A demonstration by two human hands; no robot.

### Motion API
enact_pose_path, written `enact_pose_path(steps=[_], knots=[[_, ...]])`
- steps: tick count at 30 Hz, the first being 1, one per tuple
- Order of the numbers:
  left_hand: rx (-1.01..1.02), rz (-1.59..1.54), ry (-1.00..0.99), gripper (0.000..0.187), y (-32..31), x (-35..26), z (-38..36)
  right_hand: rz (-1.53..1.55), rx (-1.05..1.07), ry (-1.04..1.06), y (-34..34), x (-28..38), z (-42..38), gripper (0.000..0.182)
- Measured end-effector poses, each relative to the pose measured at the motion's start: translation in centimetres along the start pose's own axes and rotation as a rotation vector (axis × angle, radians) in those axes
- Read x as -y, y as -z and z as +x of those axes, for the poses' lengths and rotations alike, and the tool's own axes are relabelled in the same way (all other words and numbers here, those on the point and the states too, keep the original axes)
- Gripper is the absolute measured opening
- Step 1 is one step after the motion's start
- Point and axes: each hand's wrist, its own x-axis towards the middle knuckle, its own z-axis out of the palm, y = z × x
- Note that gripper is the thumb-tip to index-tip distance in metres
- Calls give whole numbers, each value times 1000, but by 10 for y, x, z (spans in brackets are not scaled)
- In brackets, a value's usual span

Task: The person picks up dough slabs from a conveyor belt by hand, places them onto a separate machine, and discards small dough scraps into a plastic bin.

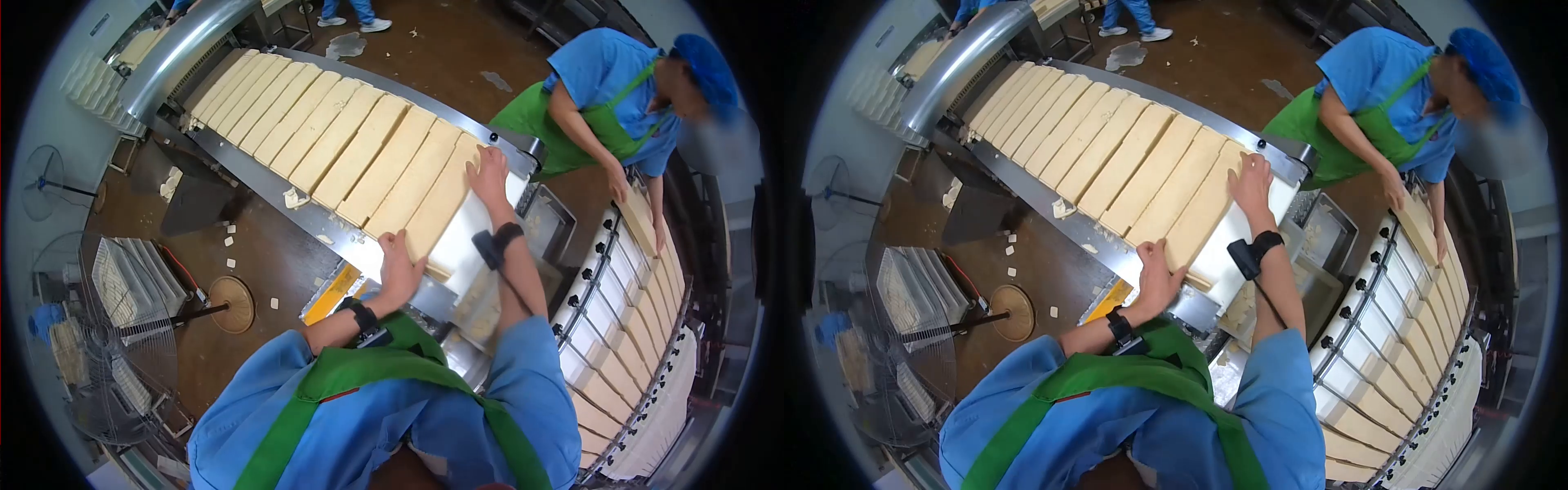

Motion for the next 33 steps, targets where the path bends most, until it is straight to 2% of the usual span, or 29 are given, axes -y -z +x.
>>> enact_pose_path(steps=[9,12,15,18,21,24,26,28,29,30,33], knots=[[90,30,56,81,10,-12,13,-176,167,-123,-26,-3,44,57],[74,54,61,80,6,-16,12,-295,164,-65,-30,2,44,56],[41,75,79,78,1,-22,11,-133,107,-7,-41,-17,37,55],[-12,124,20,78,-9,-28,9,-98,161,-52,-25,-51,23,55],[116,221,35,85,-23,-41,10,-147,107,-82,4,-71,-2,59],[162,310,93,92,-38,-53,17,-146,66,-122,19,-88,-14,64],[200,447,87,105,-44,-55,21,-77,55,-82,16,-106,-19,70],[216,469,105,100,-62,-50,23,21,20,-217,9,-110,-33,75],[249,490,131,100,-67,-55,26,35,172,-271,33,-102,-33,74],[281,517,156,101,-70,-60,30,44,147,-316,45,-99,-39,73],[233,486,-8,98,-78,-54,23,-19,4,-383,63,-112,-72,68]])
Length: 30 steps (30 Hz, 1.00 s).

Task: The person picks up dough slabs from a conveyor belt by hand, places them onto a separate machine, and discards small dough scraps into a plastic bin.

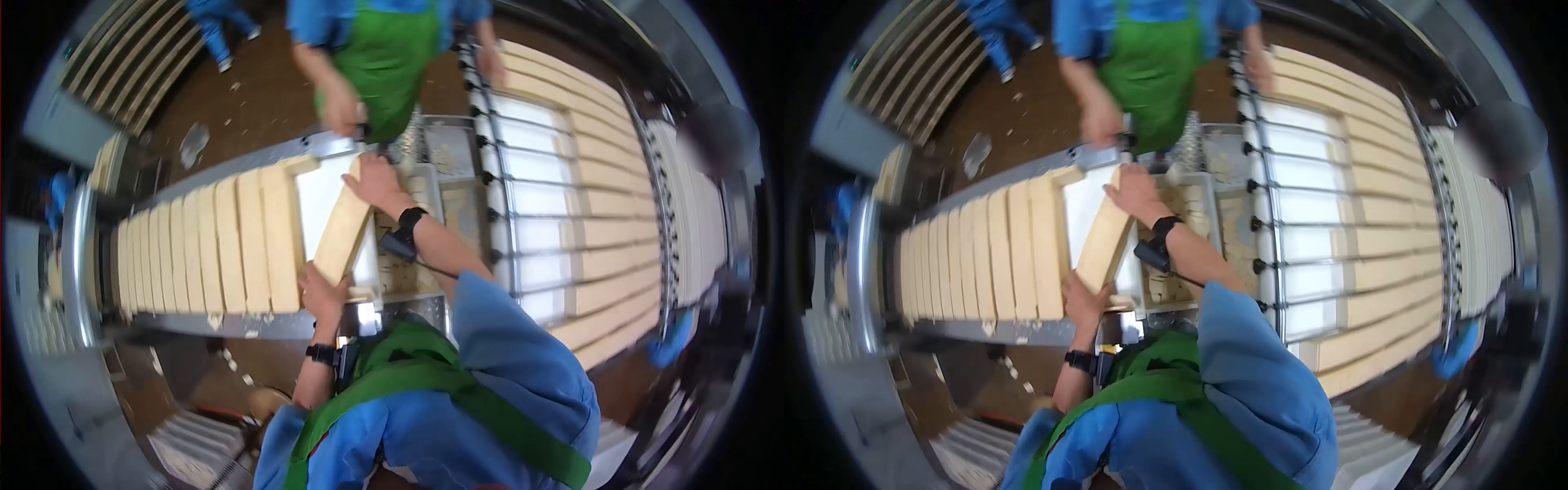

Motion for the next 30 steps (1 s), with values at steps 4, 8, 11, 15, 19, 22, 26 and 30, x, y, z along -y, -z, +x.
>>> enact_pose_path(steps=[4,8,11,15,19,22,26,30], knots=[[-114,-51,-234,89,-11,-37,-5,82,-263,-153,62,-45,-47,62],[-161,-153,-480,88,-9,-128,-18,107,-656,-298,146,-111,-99,56],[-176,-155,-735,89,-19,-194,-20,29,-877,-448,192,-172,-134,49],[-114,-85,-963,87,-46,-269,-20,-41,-928,-614,215,-264,-178,54],[19,-1,-1061,87,-72,-324,-20,-44,-750,-830,228,-323,-200,65],[104,77,-1088,87,-86,-352,-19,-49,-446,-998,238,-342,-205,74],[195,224,-1071,89,-90,-379,-18,-159,-162,-1104,248,-350,-200,86],[213,263,-1058,93,-91,-386,-23,-188,-166,-1122,248,-349,-201,85]])
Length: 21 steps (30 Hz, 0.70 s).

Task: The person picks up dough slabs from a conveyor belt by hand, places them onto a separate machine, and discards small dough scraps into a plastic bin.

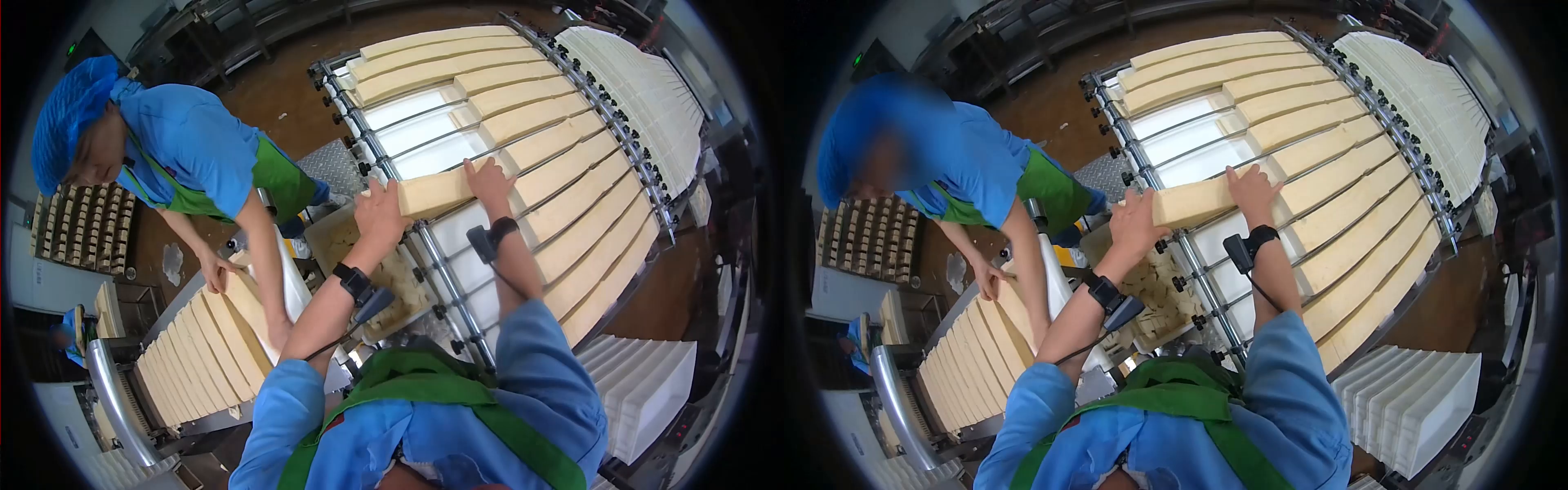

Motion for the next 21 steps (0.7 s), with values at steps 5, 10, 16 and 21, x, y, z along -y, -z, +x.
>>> enact_pose_path(steps=[5,10,16,21], knots=[[115,-175,-42,89,0,-6,7,46,-325,104,-1,4,-35,78],[-155,-359,36,69,-33,-26,11,94,-361,204,-7,25,-86,75],[-236,-527,226,52,-44,-13,3,617,-243,597,-34,47,-122,66],[-287,-665,206,41,-56,7,-1,390,-271,692,-43,52,-131,66]])
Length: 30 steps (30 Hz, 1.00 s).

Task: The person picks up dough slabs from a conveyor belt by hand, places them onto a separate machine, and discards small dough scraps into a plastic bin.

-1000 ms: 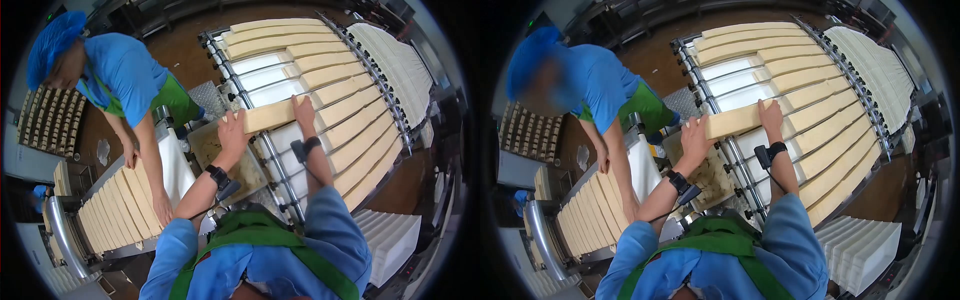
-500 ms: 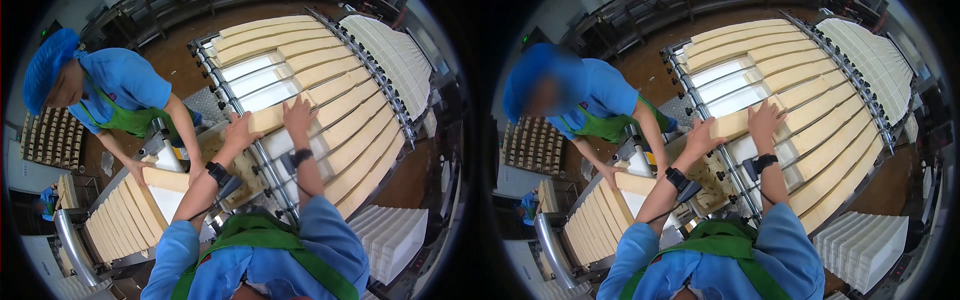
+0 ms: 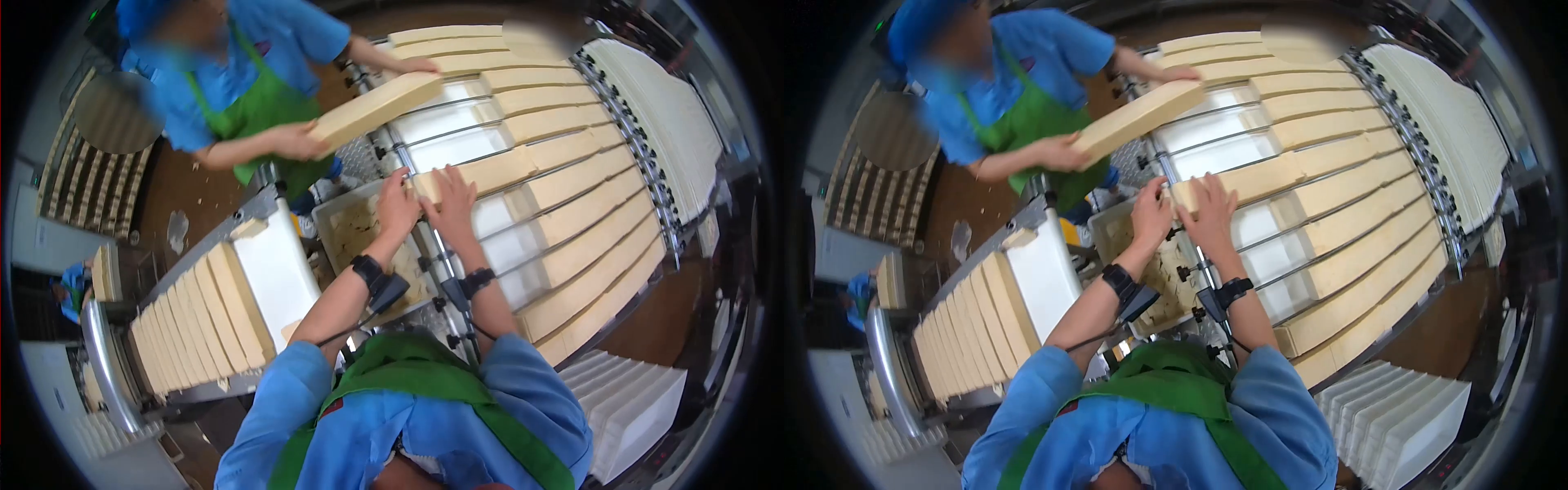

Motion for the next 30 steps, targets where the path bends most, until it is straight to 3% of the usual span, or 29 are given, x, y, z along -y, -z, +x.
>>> enact_pose_path(steps=[4,8,9,12,17,23,30], knots=[[-104,-116,3,40,14,7,-10,-107,-35,112,2,11,3,68],[-259,-61,55,45,31,41,-35,-254,1,334,-4,14,0,54],[-247,-84,116,50,33,53,-42,-214,-46,309,-6,15,2,41],[-307,80,174,53,45,79,-75,-180,-137,280,-6,20,0,35],[-68,87,167,56,84,124,-141,-194,-154,288,-13,18,0,32],[-80,118,78,52,127,127,-204,-215,-184,318,-16,20,-1,35],[-125,136,24,48,160,105,-229,-230,-171,308,-8,25,-4,36]])
